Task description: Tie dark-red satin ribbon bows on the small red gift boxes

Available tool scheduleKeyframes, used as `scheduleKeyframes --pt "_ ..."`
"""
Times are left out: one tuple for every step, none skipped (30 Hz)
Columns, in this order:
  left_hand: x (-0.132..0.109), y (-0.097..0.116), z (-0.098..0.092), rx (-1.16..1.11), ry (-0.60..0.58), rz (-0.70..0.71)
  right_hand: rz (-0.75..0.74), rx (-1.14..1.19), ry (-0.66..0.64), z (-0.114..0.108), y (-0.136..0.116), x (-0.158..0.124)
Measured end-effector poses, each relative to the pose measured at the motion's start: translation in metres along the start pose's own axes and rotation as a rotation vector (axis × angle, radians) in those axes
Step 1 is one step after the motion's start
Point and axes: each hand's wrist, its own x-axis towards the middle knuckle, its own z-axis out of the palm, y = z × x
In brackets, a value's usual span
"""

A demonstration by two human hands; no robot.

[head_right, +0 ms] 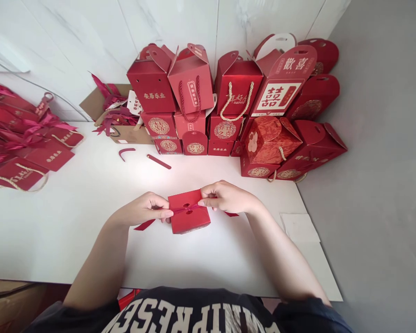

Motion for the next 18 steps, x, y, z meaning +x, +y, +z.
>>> scheduleKeyframes --pt "0.000 -0.001 -0.001 -0.013 -0.013 -0.001 0.005 -0.013 0.003 0.000 0.000 0.000" --pt "0.001 -0.001 -0.002 -0.032 -0.028 -0.006 0.009 -0.022 0.006 0.000 0.001 0.000" --pt "0.001 -0.002 -0.004 -0.054 -0.050 -0.017 0.014 -0.026 0.010 0.000 0.001 -0.001" --pt "0.001 -0.003 -0.005 -0.076 -0.080 -0.033 0.019 -0.023 0.013 0.000 0.001 -0.001" --pt "0.001 -0.004 -0.007 -0.095 -0.117 -0.054 0.028 -0.016 0.015 0.000 0.002 -0.002" --pt "0.000 -0.005 -0.009 -0.111 -0.157 -0.078 0.039 -0.006 0.013 0.000 0.002 -0.002" --pt "0.000 -0.006 -0.011 -0.124 -0.191 -0.103 0.048 0.006 0.007 -0.001 0.002 -0.002" --pt "-0.001 -0.007 -0.013 -0.134 -0.214 -0.124 0.054 0.019 0.000 -0.001 0.002 -0.002" --pt "-0.001 -0.007 -0.014 -0.143 -0.223 -0.135 0.056 0.032 -0.006 -0.002 0.001 -0.003" --pt "-0.002 -0.008 -0.014 -0.157 -0.219 -0.135 0.055 0.047 -0.009 -0.002 0.000 -0.003" --pt "-0.002 -0.008 -0.014 -0.175 -0.205 -0.128 0.054 0.062 -0.009 -0.002 -0.001 -0.003" --pt "-0.001 -0.008 -0.013 -0.191 -0.182 -0.120 0.051 0.072 -0.005 -0.003 -0.002 -0.003" --pt "0.000 -0.008 -0.012 -0.206 -0.158 -0.116 0.048 0.073 0.004 -0.003 -0.003 -0.003" --pt "0.001 -0.009 -0.010 -0.218 -0.130 -0.117 0.045 0.066 0.014 -0.003 -0.003 -0.003" --pt "0.002 -0.009 -0.007 -0.224 -0.101 -0.121 0.044 0.054 0.022 -0.002 -0.004 -0.003" --pt "0.003 -0.009 -0.005 -0.224 -0.071 -0.125 0.045 0.042 0.025 -0.002 -0.004 -0.003" --pt "0.004 -0.009 -0.004 -0.220 -0.044 -0.125 0.046 0.034 0.024 -0.002 -0.003 -0.003" --pt "0.005 -0.009 -0.002 -0.217 -0.024 -0.118 0.044 0.032 0.019 -0.002 -0.003 -0.003"
